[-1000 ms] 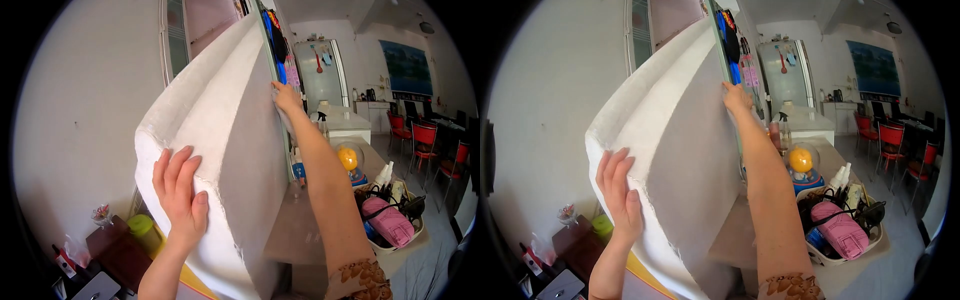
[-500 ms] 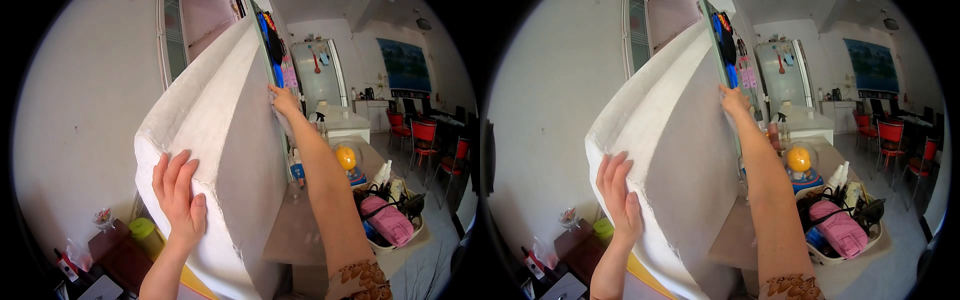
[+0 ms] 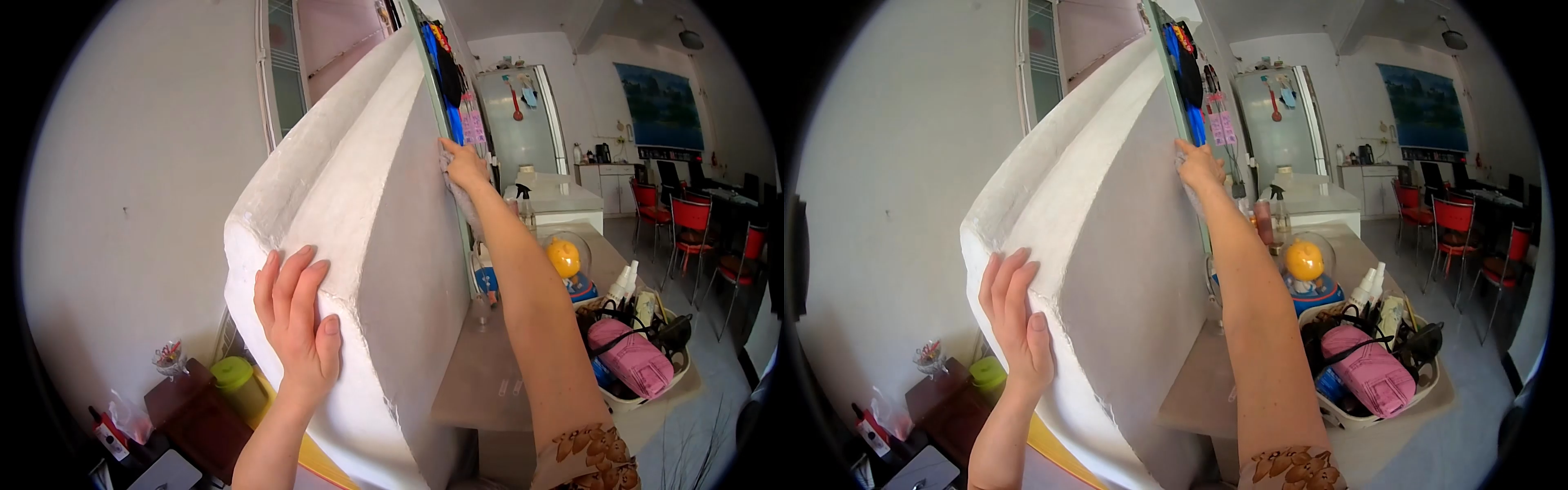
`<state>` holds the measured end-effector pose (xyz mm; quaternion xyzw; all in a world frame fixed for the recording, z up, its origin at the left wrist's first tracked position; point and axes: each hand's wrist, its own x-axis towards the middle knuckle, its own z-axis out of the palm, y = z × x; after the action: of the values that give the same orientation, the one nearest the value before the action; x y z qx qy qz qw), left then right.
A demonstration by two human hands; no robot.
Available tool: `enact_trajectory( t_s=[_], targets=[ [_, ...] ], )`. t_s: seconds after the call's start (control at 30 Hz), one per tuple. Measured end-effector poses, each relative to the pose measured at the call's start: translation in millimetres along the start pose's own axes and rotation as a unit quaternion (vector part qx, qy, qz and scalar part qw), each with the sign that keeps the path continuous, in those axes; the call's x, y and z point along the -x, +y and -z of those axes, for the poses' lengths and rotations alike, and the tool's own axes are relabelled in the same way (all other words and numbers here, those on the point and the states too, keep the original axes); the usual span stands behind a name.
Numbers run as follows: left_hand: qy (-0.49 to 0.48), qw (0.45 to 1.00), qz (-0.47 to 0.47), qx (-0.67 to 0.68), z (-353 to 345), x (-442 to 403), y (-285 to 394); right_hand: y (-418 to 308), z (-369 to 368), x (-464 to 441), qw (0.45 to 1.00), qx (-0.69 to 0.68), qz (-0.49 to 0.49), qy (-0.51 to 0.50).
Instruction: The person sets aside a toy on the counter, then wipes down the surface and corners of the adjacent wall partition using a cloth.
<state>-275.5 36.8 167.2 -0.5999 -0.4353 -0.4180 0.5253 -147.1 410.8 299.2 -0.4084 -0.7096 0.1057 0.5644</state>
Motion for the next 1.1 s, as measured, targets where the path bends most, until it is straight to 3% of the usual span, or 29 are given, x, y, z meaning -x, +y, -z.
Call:
enact_trajectory(
  t_s=[0.13, 0.23, 0.3, 0.37, 0.43, 0.5, 0.57, 0.67, 1.0, 1.1],
  targets=[
    [-0.001, 1.000, -0.002, -0.004, 0, -1, -1, 5, 7, -5, 0.987, -0.103, -0.061, 0.106],
    [0.003, 1.000, -0.004, -0.002, -1, 0, -2, -1, 15, -16, 0.958, -0.223, 0.009, 0.180],
    [0.001, 1.000, -0.003, -0.002, 0, -1, -1, 0, -13, -63, 0.906, -0.349, 0.106, 0.214],
    [0.001, 1.000, -0.003, -0.001, 0, -1, 0, -16, -26, -69, 0.878, -0.402, 0.169, 0.198],
    [0.003, 1.000, -0.003, 0.001, 0, -1, 1, -49, -22, -41, 0.889, -0.388, 0.198, 0.140],
    [0.023, 1.000, 0.006, 0.014, -2, -1, 1, -51, -30, -33, 0.903, -0.366, 0.166, 0.151],
    [0.036, 0.999, 0.010, 0.017, -3, -1, 2, -45, -36, -30, 0.934, -0.306, 0.105, 0.149],
    [0.038, 0.999, 0.009, 0.016, -4, -1, 4, -37, -38, -2, 0.939, -0.313, 0.020, 0.139],
    [0.044, 0.999, 0.006, 0.006, -3, -2, 5, 6, -48, 77, 0.971, -0.209, -0.098, 0.069],
    [0.047, 0.999, 0.008, 0.007, -3, -3, 5, 25, -67, 85, 0.977, -0.177, -0.088, 0.076]
  ],
)
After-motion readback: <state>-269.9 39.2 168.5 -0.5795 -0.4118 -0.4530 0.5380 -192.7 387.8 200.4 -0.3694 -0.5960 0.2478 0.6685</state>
